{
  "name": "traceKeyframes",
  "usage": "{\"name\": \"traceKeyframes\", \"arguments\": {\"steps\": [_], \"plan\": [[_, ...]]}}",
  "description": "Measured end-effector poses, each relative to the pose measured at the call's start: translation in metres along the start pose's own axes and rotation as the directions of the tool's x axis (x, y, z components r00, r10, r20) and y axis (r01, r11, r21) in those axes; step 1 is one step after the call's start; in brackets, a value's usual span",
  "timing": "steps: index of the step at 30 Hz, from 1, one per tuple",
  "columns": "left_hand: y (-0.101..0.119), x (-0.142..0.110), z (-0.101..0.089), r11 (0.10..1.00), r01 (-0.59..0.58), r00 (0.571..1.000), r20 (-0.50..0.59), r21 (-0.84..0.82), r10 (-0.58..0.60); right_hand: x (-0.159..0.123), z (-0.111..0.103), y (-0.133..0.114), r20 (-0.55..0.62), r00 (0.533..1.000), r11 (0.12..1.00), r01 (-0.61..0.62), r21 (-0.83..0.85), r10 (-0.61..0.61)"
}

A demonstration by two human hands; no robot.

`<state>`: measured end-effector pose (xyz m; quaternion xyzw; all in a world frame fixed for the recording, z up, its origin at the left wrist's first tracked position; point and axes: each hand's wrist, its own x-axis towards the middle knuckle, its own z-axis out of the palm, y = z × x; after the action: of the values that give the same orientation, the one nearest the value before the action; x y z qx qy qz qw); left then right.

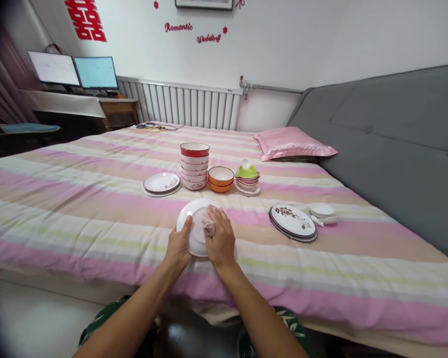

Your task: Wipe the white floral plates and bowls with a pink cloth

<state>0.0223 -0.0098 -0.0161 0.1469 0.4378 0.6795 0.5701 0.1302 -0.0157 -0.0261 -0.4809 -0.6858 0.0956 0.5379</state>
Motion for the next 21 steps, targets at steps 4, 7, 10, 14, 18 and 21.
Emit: {"name": "traceKeyframes", "arguments": {"steps": [4,7,10,14,18,21], "plan": [[-0.008,-0.006,0.000,0.999,-0.014,0.999,0.048,0.040,0.012,-0.010,0.010,0.004,0.012,1.000,0.985,0.011,-0.174,-0.009],[-0.007,-0.009,0.000,0.999,-0.030,0.994,0.105,0.044,0.025,-0.010,0.010,-0.001,0.017,0.991,0.976,0.130,-0.175,-0.129],[-0.003,-0.010,0.000,0.998,-0.047,0.989,0.139,0.031,0.042,-0.006,0.007,-0.008,0.060,0.965,0.956,0.260,-0.136,-0.254],[0.008,-0.007,-0.002,0.999,-0.049,0.992,0.119,0.008,0.047,-0.006,0.006,-0.018,0.124,0.926,0.926,0.368,-0.082,-0.357],[0.021,0.000,-0.006,0.998,-0.057,0.996,0.074,-0.011,0.058,-0.009,0.007,-0.026,0.192,0.883,0.897,0.442,-0.030,-0.429],[0.028,0.009,-0.010,0.997,-0.067,0.998,0.021,-0.027,0.067,-0.009,0.007,-0.028,0.225,0.851,0.869,0.494,-0.037,-0.475]]}}
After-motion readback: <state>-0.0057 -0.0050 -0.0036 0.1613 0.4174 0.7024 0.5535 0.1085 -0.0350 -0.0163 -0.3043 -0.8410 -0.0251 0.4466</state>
